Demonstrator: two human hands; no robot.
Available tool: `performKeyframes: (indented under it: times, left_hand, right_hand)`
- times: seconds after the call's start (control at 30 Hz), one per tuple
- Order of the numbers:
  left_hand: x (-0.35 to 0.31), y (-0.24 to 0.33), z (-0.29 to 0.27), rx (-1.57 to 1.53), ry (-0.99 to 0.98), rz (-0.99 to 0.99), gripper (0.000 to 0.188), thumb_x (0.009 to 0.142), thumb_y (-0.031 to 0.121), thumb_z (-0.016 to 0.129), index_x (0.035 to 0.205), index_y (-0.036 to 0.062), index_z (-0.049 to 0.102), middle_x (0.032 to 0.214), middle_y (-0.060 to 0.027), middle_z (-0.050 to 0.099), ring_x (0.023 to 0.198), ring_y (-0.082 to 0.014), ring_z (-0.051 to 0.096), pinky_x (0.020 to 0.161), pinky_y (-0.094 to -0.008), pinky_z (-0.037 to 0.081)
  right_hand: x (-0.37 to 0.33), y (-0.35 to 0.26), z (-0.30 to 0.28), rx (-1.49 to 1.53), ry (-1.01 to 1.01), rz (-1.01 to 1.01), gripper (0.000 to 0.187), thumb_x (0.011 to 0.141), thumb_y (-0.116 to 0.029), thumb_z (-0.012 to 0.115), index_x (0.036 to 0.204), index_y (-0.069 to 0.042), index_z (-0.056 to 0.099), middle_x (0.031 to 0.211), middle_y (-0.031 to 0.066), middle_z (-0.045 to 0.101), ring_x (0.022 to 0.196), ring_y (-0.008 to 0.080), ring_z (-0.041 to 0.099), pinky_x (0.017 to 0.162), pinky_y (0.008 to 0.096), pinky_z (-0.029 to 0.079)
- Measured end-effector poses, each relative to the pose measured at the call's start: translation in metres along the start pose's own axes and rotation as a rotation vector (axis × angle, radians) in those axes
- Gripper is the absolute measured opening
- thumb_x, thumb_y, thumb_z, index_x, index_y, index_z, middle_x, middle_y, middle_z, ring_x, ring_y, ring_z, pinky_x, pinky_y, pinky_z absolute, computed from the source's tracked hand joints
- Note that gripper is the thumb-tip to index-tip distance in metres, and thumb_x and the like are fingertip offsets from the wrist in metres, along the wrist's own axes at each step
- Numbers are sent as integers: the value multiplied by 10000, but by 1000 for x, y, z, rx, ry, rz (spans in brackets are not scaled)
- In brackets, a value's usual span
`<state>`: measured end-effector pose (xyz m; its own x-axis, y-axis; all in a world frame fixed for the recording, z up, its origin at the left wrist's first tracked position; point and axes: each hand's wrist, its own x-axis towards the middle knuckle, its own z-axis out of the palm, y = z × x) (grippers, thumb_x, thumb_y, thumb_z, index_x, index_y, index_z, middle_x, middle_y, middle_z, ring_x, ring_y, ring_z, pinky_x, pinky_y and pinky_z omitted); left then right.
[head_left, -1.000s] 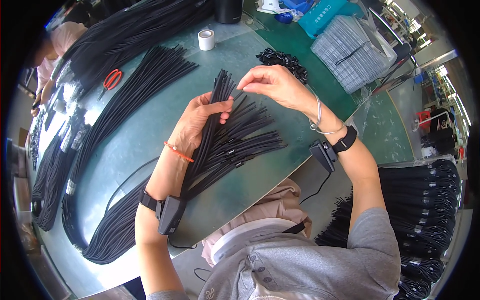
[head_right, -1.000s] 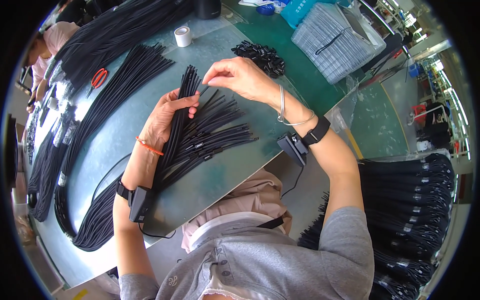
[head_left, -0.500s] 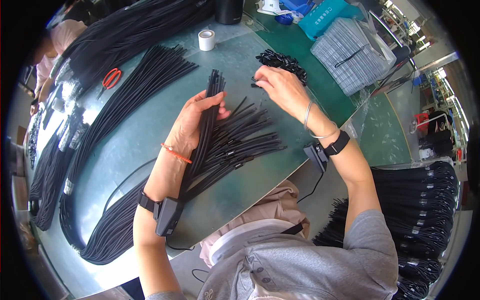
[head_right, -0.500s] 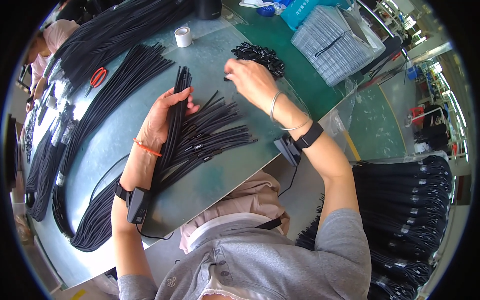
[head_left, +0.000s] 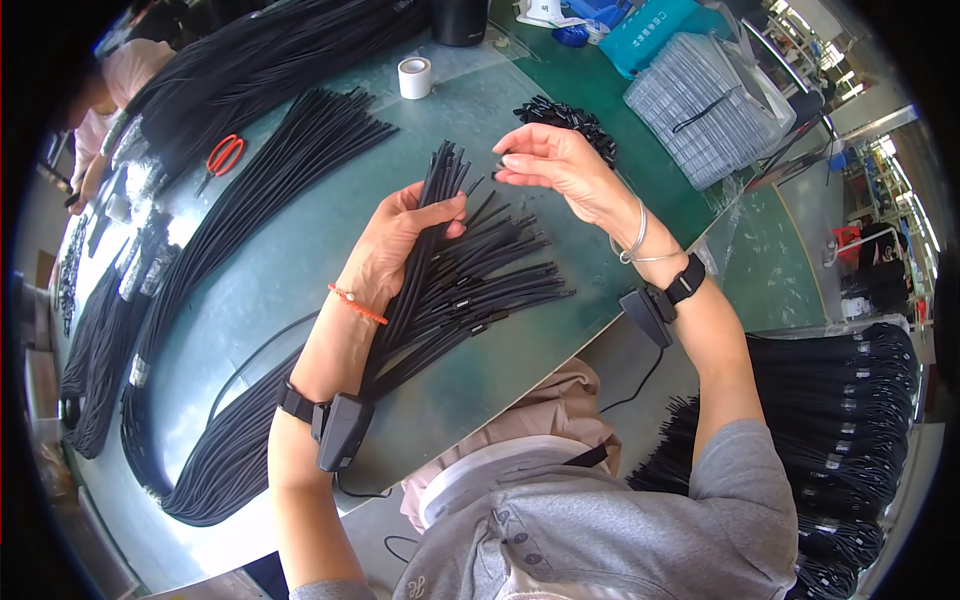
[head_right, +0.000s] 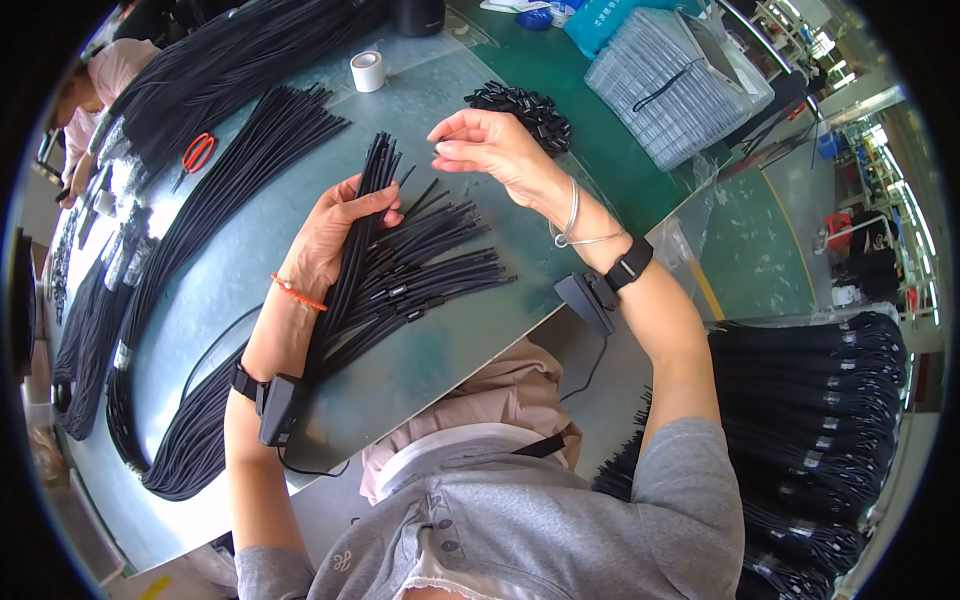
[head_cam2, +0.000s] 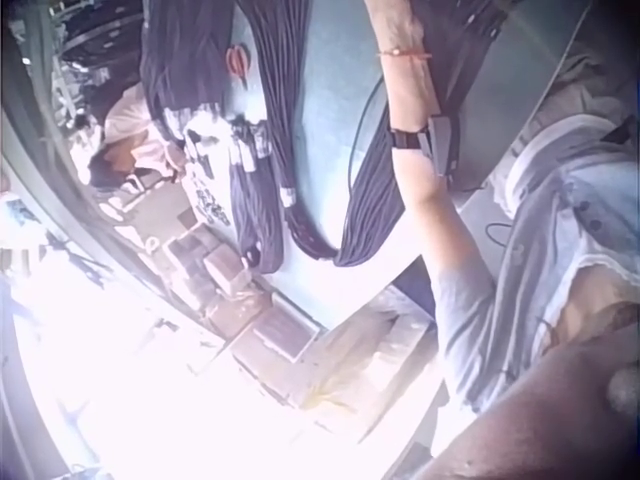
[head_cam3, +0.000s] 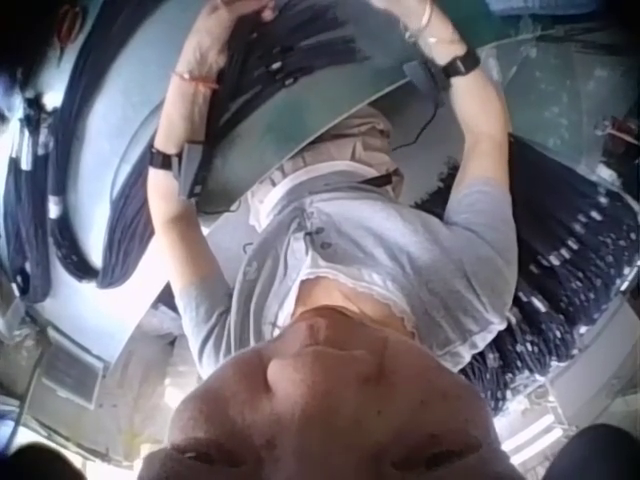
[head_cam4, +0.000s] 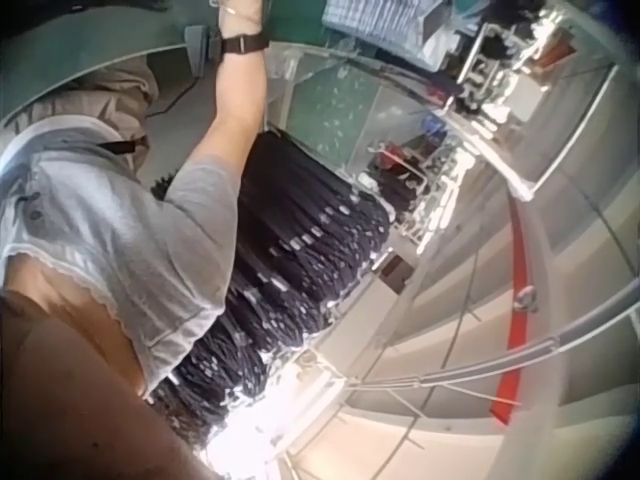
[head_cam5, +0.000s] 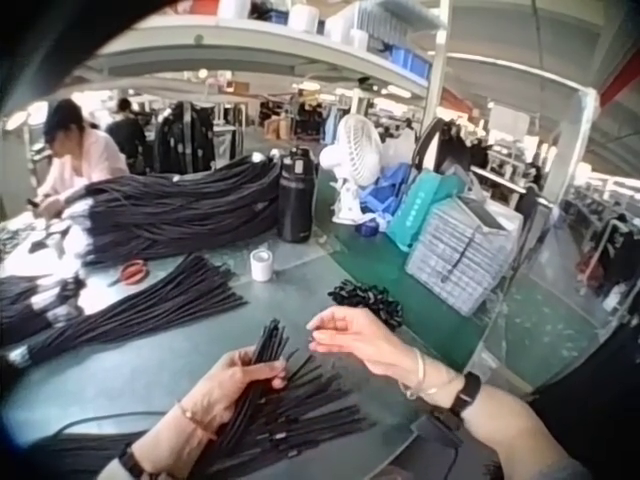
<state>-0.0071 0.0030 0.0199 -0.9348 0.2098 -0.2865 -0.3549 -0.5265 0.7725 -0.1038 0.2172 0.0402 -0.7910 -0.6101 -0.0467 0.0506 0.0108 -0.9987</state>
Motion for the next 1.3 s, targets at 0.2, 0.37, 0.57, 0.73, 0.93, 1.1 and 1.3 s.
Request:
performKeyframes:
  times: [0.2,0.37,0.57,0.73,0.93,1.1,1.3]
  left_hand:
    - [-1,1,2,3,5,11,114,849,56,696,928,30,617,793,-27,622,673,-94,596,615,-214,517]
    - [0,-1,-4,14,-14,50,127,860,83,686,948,26,614,811,-27,620,714,-93,593,658,-220,516]
    - [-5,4,9,-88,109,89,135,887,109,659,971,23,599,836,-33,609,742,-110,579,690,-234,501]
    - [0,-1,-1,-87,83,90,134,890,105,654,965,20,581,844,-40,603,728,-111,564,665,-237,487]
    - [4,-1,-6,-68,-43,36,132,894,94,650,981,8,599,787,-23,595,699,-98,574,792,-237,512]
    - [3,-4,-5,-24,-25,44,111,877,76,667,948,13,610,774,-12,589,667,-88,554,773,-230,502]
    - [3,-3,-3,16,2,56,115,857,61,683,944,12,627,778,-5,591,654,-81,541,793,-239,500]
  right_hand:
    - [-1,-14,11,-46,-132,27,183,894,-174,673,1015,-39,656,965,36,657,866,129,628,757,273,515]
    - [-3,-19,22,-817,-193,-421,153,860,-154,676,990,-74,662,917,45,674,822,182,639,718,289,508]
    - [-19,2,65,-1266,-235,-724,102,825,-101,654,926,-98,643,799,44,654,798,247,622,681,342,503]
    - [-2,3,18,-1378,46,-614,126,826,-59,644,946,-92,623,758,73,631,735,277,620,646,391,507]
    - [5,14,8,-1317,-23,-679,162,842,-46,623,1003,-62,614,827,94,674,759,238,658,672,341,533]
    - [8,-4,7,-478,-29,-136,202,857,-25,633,1059,-18,636,936,54,683,851,151,657,757,260,525]
    - [5,-19,8,-252,-148,-40,195,884,-56,638,1066,4,670,921,17,672,862,88,616,780,228,508]
